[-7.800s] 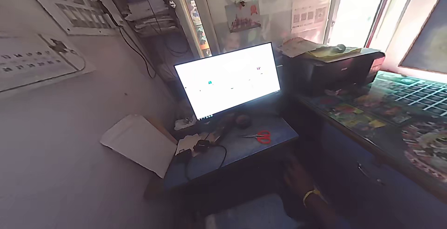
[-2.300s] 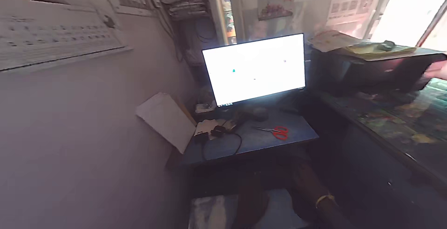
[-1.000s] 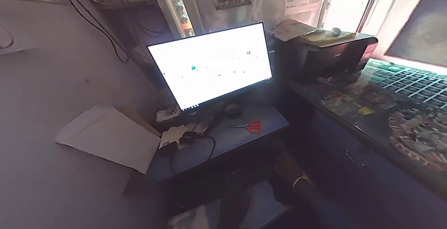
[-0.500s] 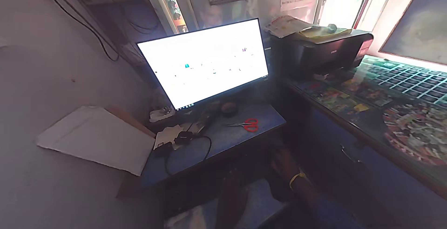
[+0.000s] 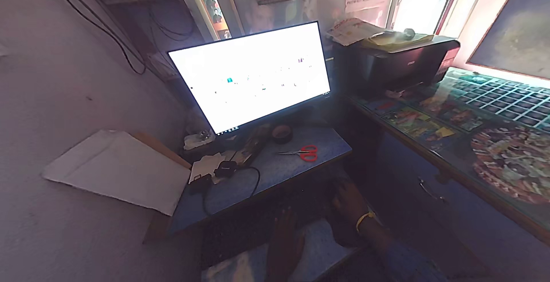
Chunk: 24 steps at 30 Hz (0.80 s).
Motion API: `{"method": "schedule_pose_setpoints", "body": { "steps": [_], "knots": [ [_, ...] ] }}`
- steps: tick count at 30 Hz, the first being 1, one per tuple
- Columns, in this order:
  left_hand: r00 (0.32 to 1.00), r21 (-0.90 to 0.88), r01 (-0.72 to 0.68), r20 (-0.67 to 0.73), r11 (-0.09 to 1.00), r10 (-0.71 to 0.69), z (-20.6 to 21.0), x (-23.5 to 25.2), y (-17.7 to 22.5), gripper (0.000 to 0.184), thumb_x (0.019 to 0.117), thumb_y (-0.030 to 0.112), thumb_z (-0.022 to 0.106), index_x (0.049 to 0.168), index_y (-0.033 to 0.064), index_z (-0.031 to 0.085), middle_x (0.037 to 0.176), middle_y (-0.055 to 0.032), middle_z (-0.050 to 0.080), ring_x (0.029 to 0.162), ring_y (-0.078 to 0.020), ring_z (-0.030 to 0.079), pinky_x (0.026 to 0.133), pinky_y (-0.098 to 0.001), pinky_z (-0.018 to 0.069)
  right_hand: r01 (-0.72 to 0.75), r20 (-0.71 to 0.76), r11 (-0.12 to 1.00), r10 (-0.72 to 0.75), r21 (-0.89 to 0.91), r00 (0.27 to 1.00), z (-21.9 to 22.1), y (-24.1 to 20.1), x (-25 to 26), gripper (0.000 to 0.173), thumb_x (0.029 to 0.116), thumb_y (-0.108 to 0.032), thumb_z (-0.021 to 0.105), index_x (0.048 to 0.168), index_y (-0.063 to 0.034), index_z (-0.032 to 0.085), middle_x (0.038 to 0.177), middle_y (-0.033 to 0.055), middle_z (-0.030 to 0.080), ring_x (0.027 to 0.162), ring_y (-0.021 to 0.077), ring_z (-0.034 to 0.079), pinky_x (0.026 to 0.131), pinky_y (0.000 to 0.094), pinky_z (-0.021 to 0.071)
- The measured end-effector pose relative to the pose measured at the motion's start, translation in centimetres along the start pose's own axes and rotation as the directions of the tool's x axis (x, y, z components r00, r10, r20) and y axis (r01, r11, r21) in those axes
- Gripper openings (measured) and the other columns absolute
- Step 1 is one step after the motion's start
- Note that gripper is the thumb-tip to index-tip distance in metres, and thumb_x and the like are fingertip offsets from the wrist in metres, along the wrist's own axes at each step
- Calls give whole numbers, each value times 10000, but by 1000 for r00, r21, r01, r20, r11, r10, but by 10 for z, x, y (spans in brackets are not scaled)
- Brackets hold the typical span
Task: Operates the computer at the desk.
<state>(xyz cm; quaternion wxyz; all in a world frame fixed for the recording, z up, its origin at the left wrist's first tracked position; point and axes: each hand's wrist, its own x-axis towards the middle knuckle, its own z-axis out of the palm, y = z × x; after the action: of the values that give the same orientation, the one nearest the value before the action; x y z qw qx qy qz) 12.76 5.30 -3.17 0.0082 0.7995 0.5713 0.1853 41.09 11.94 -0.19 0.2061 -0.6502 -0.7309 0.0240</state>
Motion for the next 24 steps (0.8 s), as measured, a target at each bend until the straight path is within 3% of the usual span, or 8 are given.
{"method": "schedule_pose_setpoints", "body": {
  "steps": [24],
  "knots": [
    [1000,5,-6,-26,1000,7,3,-1,-2,655,1023,572,385,1464,120,559,1625,-68,407,1522,-271,344,1240,-518,262,-8,25,1000,8,10,1000,0,1,2,481,946,-372,559,1359,-146,658,1499,109,547,1410,307,491,1140,458,434]
  ]
}}
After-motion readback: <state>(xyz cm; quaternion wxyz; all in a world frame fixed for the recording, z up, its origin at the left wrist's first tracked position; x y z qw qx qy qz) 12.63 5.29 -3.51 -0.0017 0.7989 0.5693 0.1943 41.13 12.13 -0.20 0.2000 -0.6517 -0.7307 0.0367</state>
